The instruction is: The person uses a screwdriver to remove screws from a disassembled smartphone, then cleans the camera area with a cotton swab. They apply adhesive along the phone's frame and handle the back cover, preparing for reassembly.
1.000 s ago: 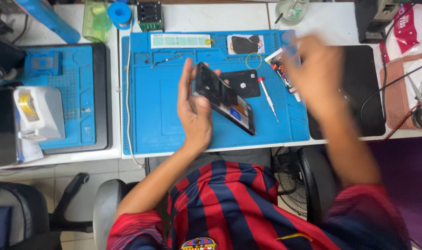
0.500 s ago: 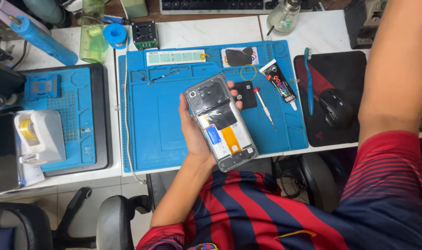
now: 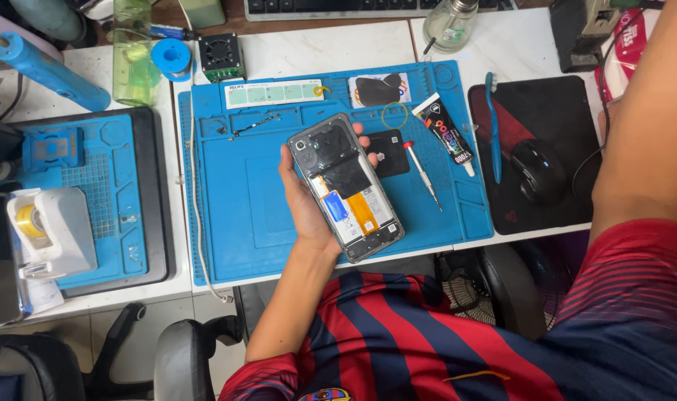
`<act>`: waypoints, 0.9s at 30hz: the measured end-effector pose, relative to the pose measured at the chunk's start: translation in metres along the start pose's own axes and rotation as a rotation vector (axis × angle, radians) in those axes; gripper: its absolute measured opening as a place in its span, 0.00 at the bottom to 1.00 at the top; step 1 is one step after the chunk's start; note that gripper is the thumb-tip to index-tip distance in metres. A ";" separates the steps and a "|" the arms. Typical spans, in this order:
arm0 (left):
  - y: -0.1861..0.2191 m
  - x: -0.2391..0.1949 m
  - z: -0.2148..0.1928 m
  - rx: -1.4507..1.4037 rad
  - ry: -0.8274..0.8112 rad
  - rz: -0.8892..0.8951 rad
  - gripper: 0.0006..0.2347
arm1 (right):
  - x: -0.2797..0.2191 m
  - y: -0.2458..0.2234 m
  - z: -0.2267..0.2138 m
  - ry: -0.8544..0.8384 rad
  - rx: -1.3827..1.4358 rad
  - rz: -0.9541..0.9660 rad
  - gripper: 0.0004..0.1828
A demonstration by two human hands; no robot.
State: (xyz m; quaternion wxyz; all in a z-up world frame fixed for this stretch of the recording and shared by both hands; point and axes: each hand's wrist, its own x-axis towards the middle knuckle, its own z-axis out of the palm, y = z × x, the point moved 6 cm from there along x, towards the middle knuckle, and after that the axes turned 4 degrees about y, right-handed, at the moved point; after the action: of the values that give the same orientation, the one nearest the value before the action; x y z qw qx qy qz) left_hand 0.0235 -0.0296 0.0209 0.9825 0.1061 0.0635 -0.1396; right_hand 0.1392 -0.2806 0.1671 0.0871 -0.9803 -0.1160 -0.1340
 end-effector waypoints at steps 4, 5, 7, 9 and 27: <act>0.009 -0.004 0.016 0.068 -0.116 0.053 0.36 | -0.030 -0.041 -0.026 0.111 0.132 -0.122 0.18; 0.012 -0.005 0.020 0.081 -0.148 0.076 0.37 | -0.033 -0.056 -0.034 0.145 0.203 -0.176 0.18; 0.016 -0.007 0.026 0.182 -0.214 0.139 0.37 | -0.034 -0.090 -0.046 0.190 0.432 -0.297 0.19; 0.019 -0.009 0.030 0.245 -0.272 0.169 0.37 | -0.065 -0.125 -0.046 0.183 0.680 -0.344 0.19; 0.006 -0.031 0.014 0.378 -0.343 0.169 0.30 | -0.136 -0.178 0.057 0.537 1.030 -0.061 0.04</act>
State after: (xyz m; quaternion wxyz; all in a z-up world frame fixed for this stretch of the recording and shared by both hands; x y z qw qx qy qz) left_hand -0.0034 -0.0193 0.0402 0.9498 0.2673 -0.1402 -0.0826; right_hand -0.0189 -0.1258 0.0991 0.5753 -0.7394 -0.1681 -0.3068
